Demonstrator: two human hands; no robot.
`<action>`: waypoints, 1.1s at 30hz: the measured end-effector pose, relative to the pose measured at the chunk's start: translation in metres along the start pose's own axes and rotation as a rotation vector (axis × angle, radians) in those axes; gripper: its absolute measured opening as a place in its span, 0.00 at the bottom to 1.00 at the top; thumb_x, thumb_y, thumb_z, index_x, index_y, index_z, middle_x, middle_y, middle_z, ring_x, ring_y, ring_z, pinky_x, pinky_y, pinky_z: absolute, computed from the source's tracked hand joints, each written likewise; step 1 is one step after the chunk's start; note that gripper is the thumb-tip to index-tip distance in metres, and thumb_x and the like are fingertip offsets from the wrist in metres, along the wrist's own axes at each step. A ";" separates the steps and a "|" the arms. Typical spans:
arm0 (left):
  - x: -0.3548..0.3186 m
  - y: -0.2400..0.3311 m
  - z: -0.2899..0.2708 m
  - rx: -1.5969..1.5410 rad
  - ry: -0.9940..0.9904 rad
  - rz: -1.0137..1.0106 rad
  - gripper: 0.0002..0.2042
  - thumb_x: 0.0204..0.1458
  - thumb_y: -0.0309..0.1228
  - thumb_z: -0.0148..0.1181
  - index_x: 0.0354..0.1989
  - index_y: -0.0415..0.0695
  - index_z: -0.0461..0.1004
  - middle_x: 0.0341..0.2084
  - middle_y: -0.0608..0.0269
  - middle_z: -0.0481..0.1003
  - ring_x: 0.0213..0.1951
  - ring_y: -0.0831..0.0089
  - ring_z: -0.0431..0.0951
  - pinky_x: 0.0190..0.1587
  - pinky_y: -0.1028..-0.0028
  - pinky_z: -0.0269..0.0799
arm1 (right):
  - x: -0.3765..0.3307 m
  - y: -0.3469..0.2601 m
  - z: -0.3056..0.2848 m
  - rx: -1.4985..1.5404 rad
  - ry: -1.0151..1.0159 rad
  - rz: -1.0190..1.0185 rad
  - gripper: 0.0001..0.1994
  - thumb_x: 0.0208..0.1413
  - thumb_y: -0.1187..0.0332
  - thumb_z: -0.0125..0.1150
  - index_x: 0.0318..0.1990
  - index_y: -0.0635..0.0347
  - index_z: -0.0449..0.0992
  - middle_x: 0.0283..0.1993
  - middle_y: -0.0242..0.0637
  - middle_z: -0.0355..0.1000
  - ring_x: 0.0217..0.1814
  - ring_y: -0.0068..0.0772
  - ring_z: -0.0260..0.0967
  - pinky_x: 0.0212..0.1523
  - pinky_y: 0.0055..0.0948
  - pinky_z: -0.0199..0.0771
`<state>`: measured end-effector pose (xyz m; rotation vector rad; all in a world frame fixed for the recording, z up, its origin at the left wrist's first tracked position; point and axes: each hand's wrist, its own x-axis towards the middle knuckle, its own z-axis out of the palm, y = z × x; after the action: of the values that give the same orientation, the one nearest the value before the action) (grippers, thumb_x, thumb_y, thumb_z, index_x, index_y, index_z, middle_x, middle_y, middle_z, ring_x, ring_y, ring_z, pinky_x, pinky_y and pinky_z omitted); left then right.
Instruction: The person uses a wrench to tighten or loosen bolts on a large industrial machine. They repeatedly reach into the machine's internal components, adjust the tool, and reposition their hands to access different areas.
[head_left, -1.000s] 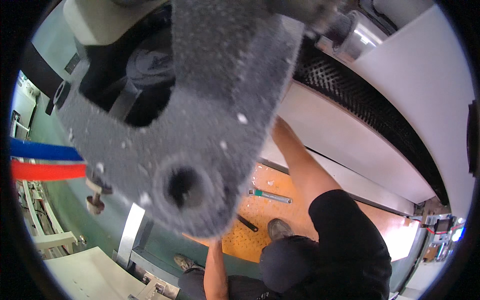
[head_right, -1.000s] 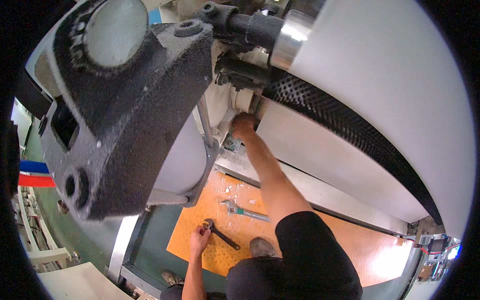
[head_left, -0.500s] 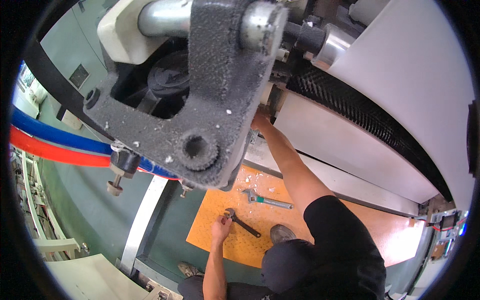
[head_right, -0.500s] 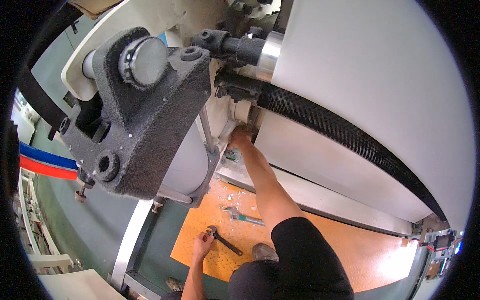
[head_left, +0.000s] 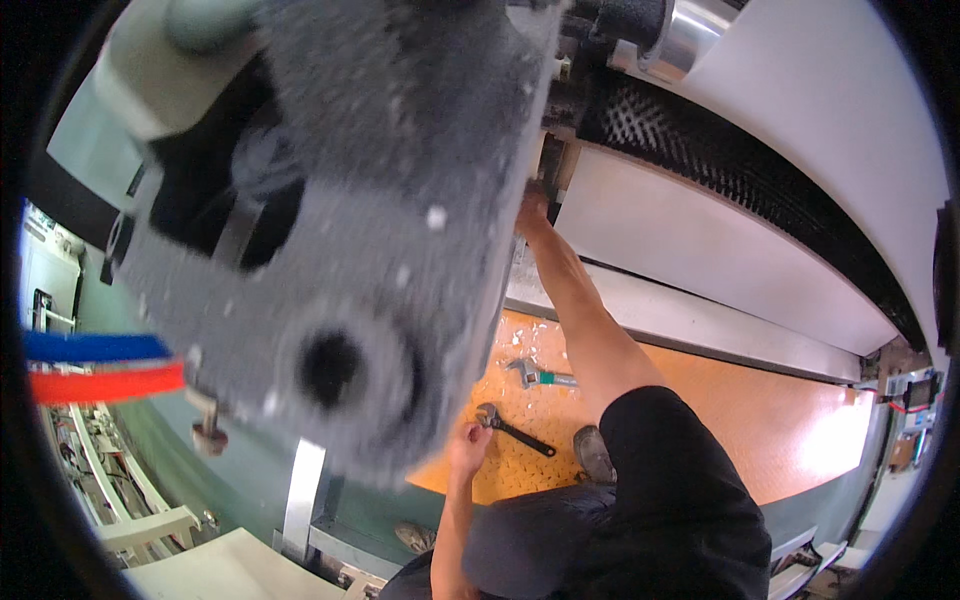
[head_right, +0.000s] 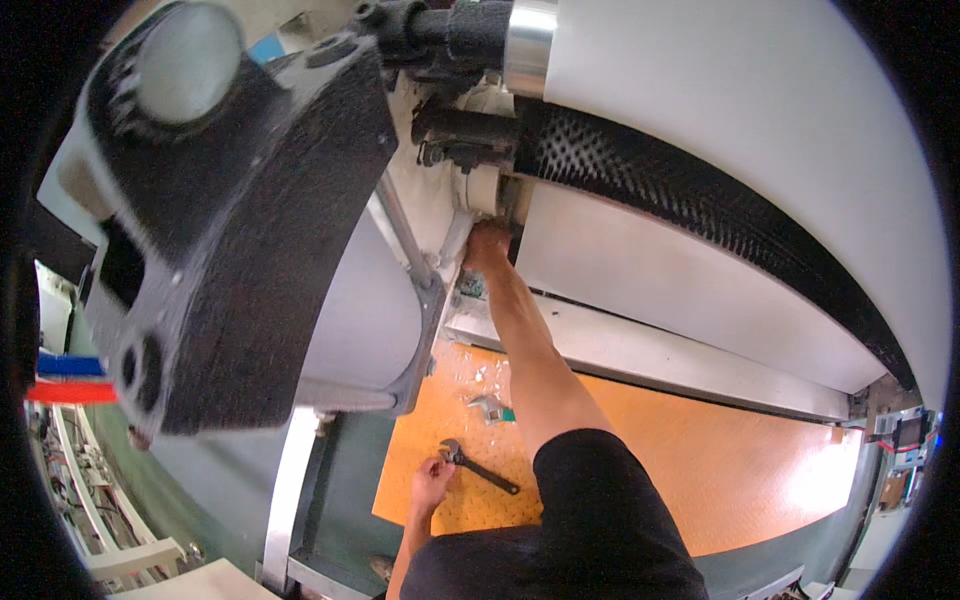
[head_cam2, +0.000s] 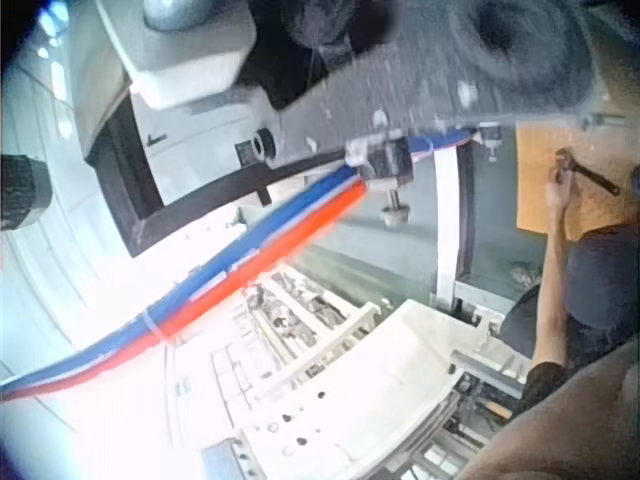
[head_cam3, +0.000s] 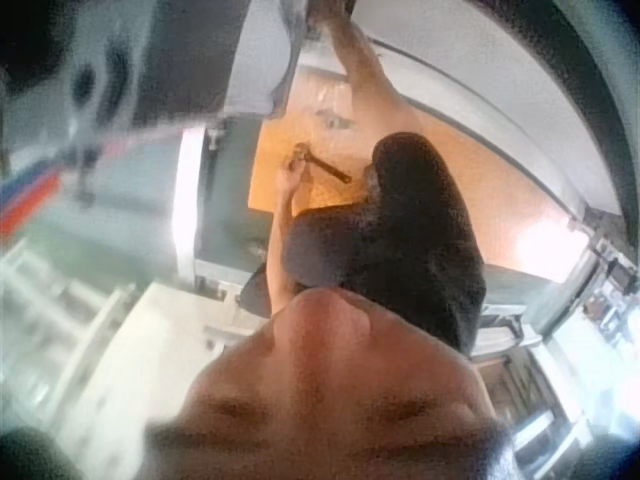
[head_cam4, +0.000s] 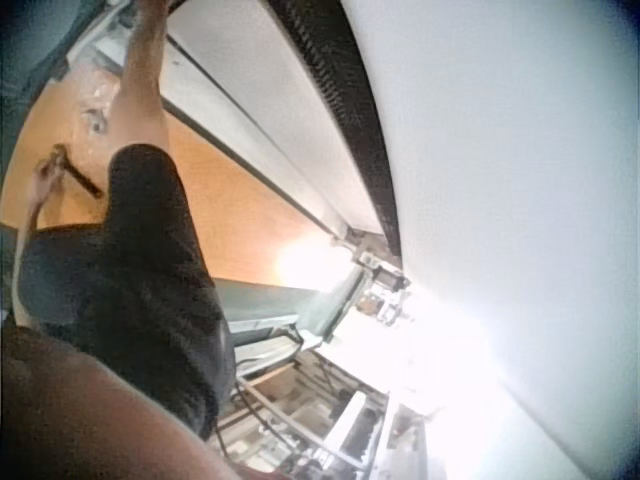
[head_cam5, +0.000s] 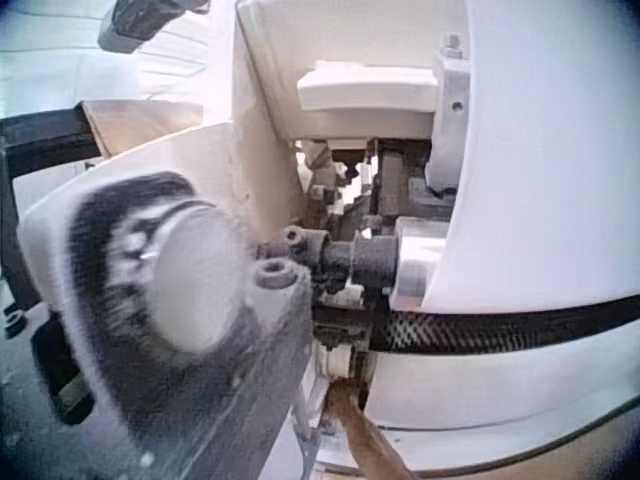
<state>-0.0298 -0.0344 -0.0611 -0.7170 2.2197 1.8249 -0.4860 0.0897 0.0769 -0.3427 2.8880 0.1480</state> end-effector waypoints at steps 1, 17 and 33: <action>-0.002 -0.007 0.000 -0.040 -0.013 0.004 0.08 0.49 0.29 0.60 0.30 0.38 0.69 0.19 0.69 0.67 0.22 0.80 0.66 0.25 0.78 0.63 | -0.010 0.000 0.008 -0.049 0.147 -0.045 0.32 0.25 0.51 0.69 0.45 0.54 0.75 0.49 0.39 0.69 0.54 0.41 0.65 0.52 0.37 0.68; -0.001 0.027 -0.003 0.171 -0.107 0.020 0.16 0.44 0.31 0.66 0.36 0.37 0.68 0.20 0.67 0.69 0.24 0.77 0.69 0.28 0.75 0.66 | 0.023 0.024 0.041 0.004 0.212 0.079 0.39 0.25 0.46 0.70 0.48 0.60 0.72 0.51 0.44 0.68 0.58 0.41 0.62 0.63 0.40 0.53; -0.022 0.010 -0.002 0.074 0.049 0.046 0.16 0.45 0.32 0.64 0.39 0.37 0.69 0.20 0.65 0.70 0.24 0.77 0.70 0.29 0.76 0.67 | 0.031 -0.006 0.040 0.040 0.107 -0.025 0.24 0.39 0.52 0.60 0.45 0.52 0.76 0.51 0.42 0.70 0.52 0.40 0.68 0.50 0.37 0.68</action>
<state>-0.0149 -0.0294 -0.0426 -0.7098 2.3402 1.7537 -0.5053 0.0818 0.0305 -0.3902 2.9859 0.0689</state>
